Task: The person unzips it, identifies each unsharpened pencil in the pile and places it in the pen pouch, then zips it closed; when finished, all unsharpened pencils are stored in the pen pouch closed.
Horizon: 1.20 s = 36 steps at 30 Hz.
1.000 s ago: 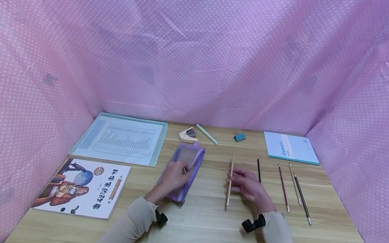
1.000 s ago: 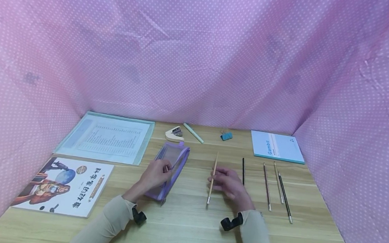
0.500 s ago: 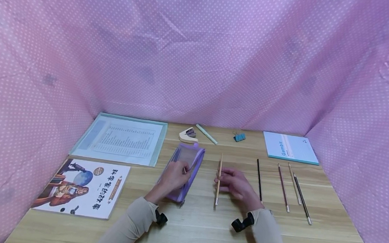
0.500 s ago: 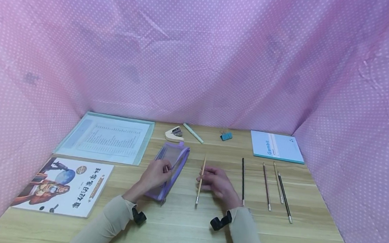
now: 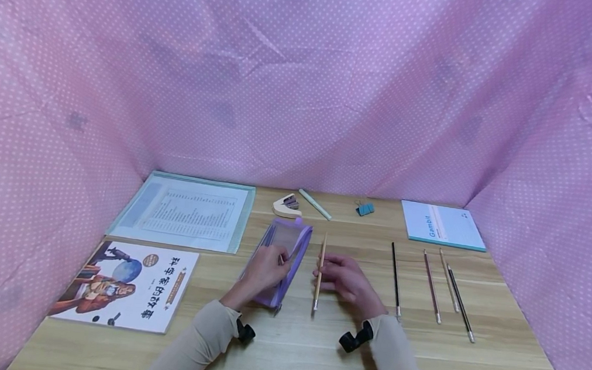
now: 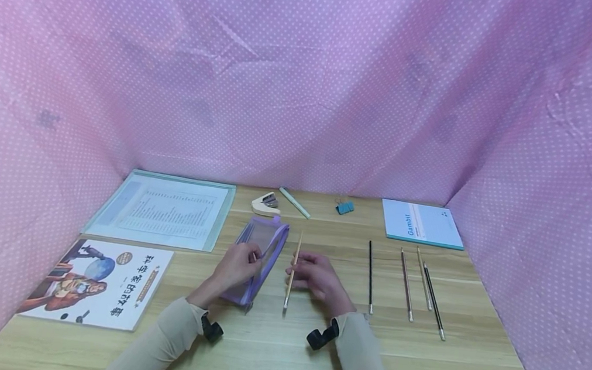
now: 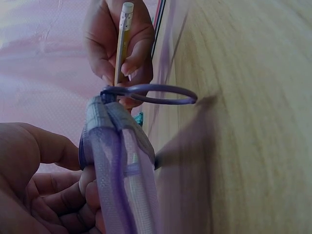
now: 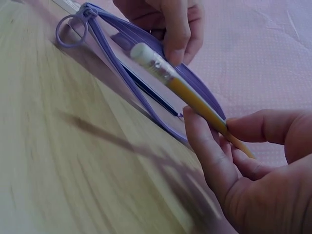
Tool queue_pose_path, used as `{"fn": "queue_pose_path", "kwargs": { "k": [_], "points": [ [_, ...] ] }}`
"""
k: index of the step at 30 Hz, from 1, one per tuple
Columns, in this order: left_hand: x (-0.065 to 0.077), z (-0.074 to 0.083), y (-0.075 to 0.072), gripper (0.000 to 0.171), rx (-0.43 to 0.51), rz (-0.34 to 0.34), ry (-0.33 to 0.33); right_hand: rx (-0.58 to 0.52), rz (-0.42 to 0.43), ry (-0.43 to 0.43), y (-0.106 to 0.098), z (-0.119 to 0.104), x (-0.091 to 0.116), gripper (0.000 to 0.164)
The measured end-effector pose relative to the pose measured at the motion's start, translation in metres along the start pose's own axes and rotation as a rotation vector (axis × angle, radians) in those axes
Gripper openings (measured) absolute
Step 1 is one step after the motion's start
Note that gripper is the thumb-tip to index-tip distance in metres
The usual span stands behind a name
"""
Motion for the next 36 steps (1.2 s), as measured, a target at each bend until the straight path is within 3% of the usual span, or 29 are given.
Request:
{"fn": "queue_pose_path", "kwargs": {
  "k": [8,36],
  "points": [
    [-0.001,-0.001,0.001,0.007,-0.01,0.004,-0.004,-0.041,0.027,-0.006,0.012,0.004,-0.011,0.05],
    [-0.002,-0.001,-0.001,0.005,-0.021,-0.014,0.0,-0.033,0.116,-0.011,0.037,0.009,-0.039,0.047]
  ]
}}
Point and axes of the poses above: each hand's wrist, its own x-axis away from the middle knuckle, its own y-axis out of the palm, z = x × y, the point moved 1 cm from there along -x, towards the middle knuckle, and after that the axes turned 15 degrees about -z, right-handed, at the moved point
